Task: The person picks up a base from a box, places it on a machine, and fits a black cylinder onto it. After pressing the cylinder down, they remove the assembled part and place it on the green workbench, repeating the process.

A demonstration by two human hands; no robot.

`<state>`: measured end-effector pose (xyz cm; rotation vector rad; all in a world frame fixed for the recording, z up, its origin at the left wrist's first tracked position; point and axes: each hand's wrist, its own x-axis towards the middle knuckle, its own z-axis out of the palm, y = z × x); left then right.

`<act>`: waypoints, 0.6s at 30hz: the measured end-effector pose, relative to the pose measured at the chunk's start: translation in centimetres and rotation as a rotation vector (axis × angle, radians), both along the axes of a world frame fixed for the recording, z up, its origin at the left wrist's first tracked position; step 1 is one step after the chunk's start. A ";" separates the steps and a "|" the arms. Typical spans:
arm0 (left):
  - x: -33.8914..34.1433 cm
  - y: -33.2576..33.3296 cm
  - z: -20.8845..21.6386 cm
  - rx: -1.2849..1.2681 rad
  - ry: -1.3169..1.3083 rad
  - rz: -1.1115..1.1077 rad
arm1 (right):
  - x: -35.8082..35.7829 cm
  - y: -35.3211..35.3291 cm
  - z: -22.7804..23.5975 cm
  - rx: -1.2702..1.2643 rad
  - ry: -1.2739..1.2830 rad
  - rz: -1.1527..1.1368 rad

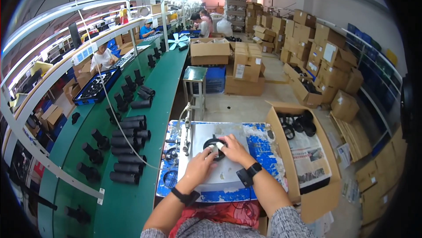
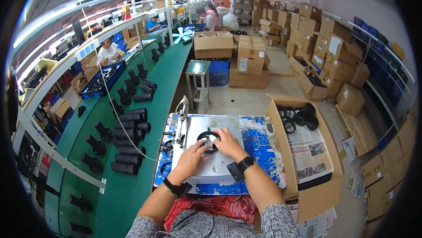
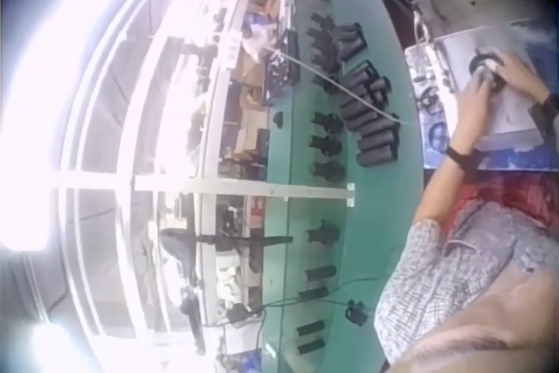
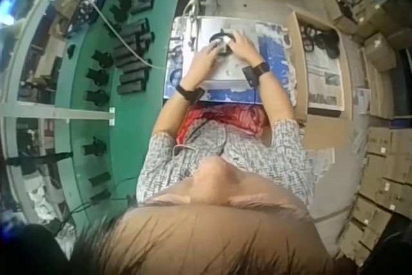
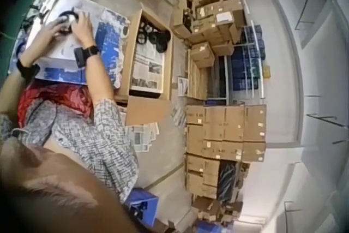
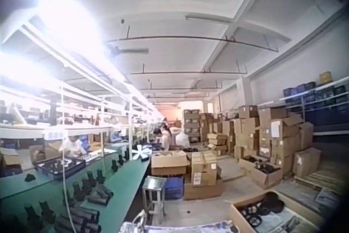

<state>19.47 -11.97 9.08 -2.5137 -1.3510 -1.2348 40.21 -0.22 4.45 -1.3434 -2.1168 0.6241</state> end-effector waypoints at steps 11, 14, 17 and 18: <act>-0.9 2.7 -0.8 -0.312 0.331 0.011 | -5.4 0.1 7.1 -0.076 -0.568 -0.145; -1.1 3.1 -2.0 -0.255 0.267 0.014 | -4.8 0.6 5.6 -0.013 -0.504 -0.183; -0.9 3.2 -3.2 -0.170 0.224 0.025 | -3.7 0.9 2.9 0.181 -0.209 -0.192; -0.8 3.2 -3.3 -0.181 0.203 0.034 | -3.5 0.9 2.7 0.173 -0.214 -0.195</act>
